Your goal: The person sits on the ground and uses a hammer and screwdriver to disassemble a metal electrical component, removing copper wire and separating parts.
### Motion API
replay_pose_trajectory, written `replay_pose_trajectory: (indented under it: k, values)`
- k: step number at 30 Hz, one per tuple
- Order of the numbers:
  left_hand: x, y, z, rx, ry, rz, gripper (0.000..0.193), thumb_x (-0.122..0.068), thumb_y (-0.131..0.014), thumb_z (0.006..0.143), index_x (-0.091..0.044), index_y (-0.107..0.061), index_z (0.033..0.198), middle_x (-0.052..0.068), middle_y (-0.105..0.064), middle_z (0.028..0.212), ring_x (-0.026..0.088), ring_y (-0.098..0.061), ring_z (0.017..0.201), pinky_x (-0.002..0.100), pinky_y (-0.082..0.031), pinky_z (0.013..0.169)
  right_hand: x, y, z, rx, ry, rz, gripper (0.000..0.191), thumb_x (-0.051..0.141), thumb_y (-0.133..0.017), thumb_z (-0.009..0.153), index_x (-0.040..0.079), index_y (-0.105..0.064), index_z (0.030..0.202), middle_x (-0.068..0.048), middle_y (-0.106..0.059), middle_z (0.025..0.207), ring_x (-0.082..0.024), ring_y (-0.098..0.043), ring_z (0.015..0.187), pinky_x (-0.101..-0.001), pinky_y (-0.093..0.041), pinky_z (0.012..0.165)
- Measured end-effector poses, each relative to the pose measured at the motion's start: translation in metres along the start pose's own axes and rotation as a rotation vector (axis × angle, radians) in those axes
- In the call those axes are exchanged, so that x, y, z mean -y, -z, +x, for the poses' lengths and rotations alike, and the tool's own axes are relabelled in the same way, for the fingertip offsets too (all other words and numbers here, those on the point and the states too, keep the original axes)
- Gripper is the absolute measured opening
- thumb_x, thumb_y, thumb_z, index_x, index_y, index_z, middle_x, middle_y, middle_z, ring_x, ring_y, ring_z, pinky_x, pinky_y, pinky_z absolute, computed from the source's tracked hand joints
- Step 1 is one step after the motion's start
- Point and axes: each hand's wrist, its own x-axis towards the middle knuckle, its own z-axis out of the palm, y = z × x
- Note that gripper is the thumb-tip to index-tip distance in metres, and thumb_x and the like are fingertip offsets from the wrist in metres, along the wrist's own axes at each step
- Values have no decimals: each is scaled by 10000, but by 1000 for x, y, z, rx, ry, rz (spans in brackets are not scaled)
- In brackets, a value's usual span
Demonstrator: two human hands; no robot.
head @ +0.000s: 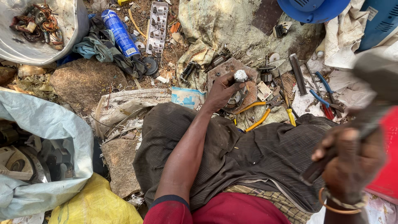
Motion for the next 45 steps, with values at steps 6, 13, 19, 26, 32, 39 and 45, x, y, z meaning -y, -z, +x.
replay_pose_trajectory:
  k: [6,13,19,26,32,39,45]
  values:
    - [3,-2,-2,14,28,158,452,-297,-771,909,-150,-697,1331,0,-756,1115,130,-704,1036,317,-576,935,-45,-38,51,-35,253,-65,493,415,-513,1110,-37,-437,1293,-99,-534,766,-188,-523,490,-333,-427,423]
    - [-11,9,-19,32,41,166,427,-255,-789,869,-172,-712,1280,19,-749,1196,176,-715,1101,369,-589,960,-34,-45,30,275,-314,-346,385,394,-526,1046,21,-525,1142,-40,-522,614,-121,-499,433,-298,-439,364]
    - [-5,21,-23,-95,-33,-119,418,-253,-790,953,-86,-726,1330,91,-775,1130,188,-634,890,349,-564,765,-33,-32,-13,96,-300,52,388,404,-547,1061,55,-509,1226,5,-524,699,-77,-499,473,-236,-435,382]
    - [-9,16,-30,-65,-82,-135,419,-209,-784,925,-94,-682,1314,44,-763,1197,157,-717,1146,343,-610,1030,-77,-24,-56,69,-810,-11,391,336,-563,999,72,-577,1288,-31,-521,659,-108,-493,447,-265,-408,347]
    - [-7,12,-36,64,-68,14,396,-152,-801,926,-133,-715,1312,29,-755,1238,154,-686,1185,376,-568,1069,-91,-21,-73,42,-870,28,443,362,-594,981,66,-576,1310,-28,-521,664,-102,-496,449,-256,-392,350]
    - [7,10,-37,109,0,335,438,-155,-842,834,-209,-742,1257,14,-771,1220,168,-709,1168,367,-582,1049,-84,-23,-68,72,-847,5,473,358,-599,972,56,-572,1334,-35,-527,654,-103,-499,447,-260,-393,348]
    - [14,9,-44,197,-78,462,434,-173,-851,829,-252,-748,1243,-11,-740,1307,221,-665,1285,409,-521,1148,-74,-29,-68,111,-783,-35,458,319,-593,981,38,-574,1342,-38,-533,648,-101,-501,451,-263,-406,356]
